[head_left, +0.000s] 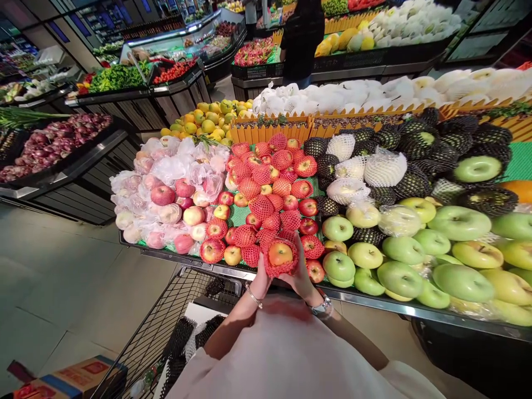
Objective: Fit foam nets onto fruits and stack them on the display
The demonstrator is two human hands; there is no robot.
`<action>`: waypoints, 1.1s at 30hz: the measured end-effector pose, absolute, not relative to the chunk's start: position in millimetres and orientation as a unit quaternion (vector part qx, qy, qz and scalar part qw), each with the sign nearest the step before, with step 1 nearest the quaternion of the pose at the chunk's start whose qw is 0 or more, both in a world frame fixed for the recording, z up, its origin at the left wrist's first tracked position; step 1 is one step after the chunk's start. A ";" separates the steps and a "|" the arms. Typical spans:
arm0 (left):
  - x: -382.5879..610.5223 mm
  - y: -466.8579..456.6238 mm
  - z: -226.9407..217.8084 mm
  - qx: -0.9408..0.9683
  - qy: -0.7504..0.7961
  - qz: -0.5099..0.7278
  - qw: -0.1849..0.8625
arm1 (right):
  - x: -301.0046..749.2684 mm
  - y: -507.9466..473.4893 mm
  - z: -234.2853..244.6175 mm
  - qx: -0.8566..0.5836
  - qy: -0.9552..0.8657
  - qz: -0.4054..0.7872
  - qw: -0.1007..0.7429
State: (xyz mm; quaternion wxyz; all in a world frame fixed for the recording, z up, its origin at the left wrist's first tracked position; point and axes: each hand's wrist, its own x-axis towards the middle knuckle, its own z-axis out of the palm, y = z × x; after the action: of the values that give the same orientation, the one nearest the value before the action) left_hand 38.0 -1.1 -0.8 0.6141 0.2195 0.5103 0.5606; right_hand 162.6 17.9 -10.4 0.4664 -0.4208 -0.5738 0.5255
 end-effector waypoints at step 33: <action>-119.4 189.3 5.7 0.883 0.466 -0.044 0.034 | 179.2 33.5 1.2 -0.430 -0.589 0.486 0.482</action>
State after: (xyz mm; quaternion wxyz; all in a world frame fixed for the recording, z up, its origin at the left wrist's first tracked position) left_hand -119.4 189.3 5.7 0.0338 0.8831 0.4659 -0.0445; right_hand 179.2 33.5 1.2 0.4819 -0.4298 -0.5890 0.4860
